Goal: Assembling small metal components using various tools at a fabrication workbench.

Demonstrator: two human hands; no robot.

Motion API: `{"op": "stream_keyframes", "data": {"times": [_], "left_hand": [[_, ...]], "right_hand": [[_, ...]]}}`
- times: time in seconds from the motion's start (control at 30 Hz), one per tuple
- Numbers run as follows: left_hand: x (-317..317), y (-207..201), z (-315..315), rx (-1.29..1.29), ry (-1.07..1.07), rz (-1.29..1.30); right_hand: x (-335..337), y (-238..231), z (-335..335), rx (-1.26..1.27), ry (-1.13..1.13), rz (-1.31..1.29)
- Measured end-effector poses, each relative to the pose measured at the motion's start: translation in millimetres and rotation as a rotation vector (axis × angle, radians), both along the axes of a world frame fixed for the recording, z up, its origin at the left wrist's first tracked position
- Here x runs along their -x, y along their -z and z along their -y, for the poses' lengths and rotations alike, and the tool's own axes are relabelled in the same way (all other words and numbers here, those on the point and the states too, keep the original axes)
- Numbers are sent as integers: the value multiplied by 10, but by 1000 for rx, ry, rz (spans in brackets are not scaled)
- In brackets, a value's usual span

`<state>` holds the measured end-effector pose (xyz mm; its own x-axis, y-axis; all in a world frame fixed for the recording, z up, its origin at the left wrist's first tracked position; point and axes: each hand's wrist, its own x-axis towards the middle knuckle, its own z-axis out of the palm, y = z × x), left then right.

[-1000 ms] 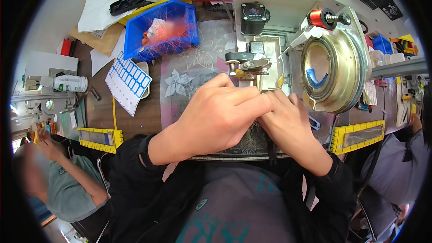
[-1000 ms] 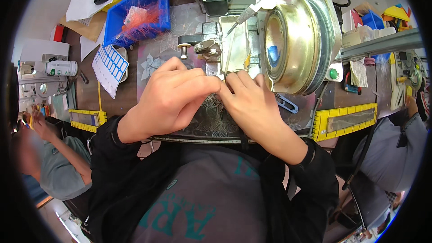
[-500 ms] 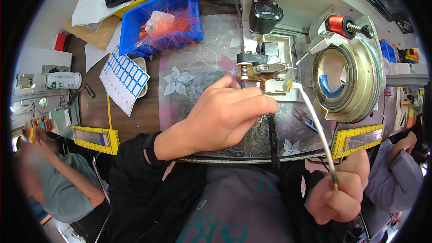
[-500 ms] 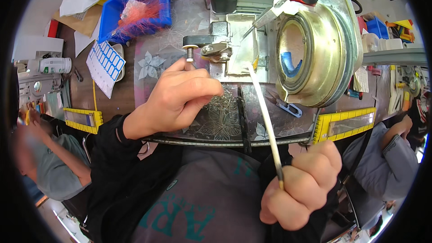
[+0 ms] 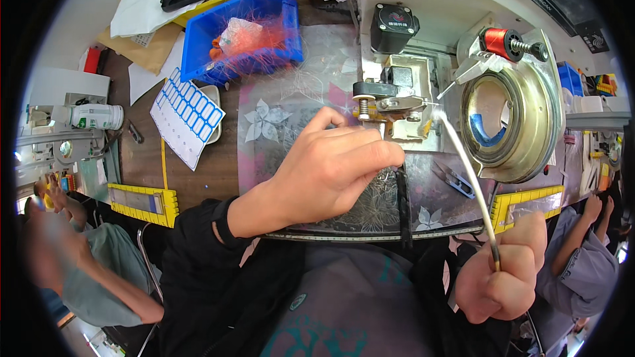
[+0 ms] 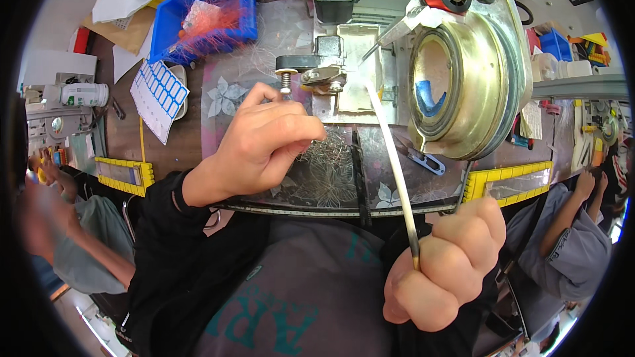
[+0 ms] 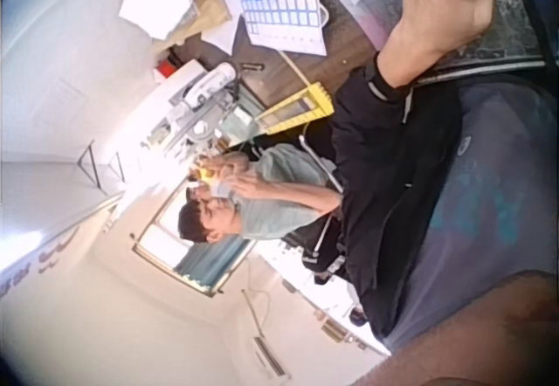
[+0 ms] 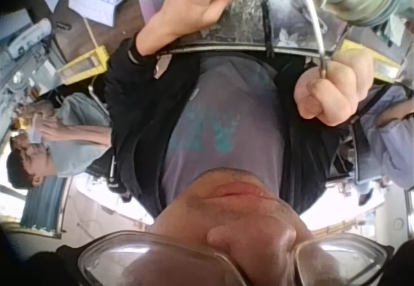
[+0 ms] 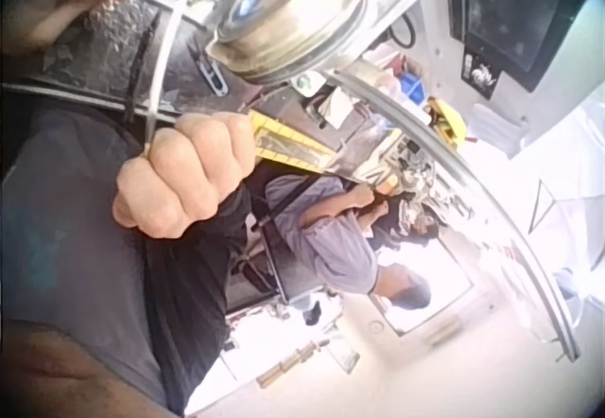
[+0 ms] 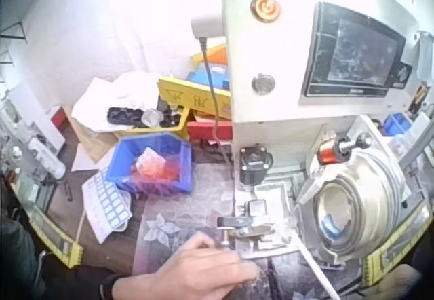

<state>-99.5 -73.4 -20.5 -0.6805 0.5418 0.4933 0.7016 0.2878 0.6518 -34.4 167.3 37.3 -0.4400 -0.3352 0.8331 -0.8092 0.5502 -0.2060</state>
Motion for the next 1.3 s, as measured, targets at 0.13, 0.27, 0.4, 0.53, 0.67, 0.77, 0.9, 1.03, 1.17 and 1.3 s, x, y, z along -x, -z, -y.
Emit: {"op": "stream_keyframes", "data": {"times": [0.13,0.27,0.4,0.53,0.67,0.77,0.9,1.03,1.17,1.3], "left_hand": [[-14,-6,14,23,-6,1],[-23,-5,17,27,-7,6],[-20,-4,-13,14,-7,-2],[-30,-39,-3,5,-17,-4],[-42,-49,-2,12,-14,8],[-42,-40,4,8,-12,12],[-37,-112,-13,9,-12,3],[-24,-119,18,22,-2,19],[-36,-142,22,52,-24,13],[-62,-281,39,96,-25,-35]], "right_hand": [[-30,57,21,-5,-16,41],[62,161,142,-291,15,364],[154,476,339,-481,183,597],[111,459,326,-465,165,636],[55,437,153,-395,122,568],[-72,436,-18,-381,119,616],[-224,482,-387,-296,275,717],[-360,573,-603,-270,474,748],[-404,623,-676,-171,544,793],[-403,778,-703,-167,528,804]]}}
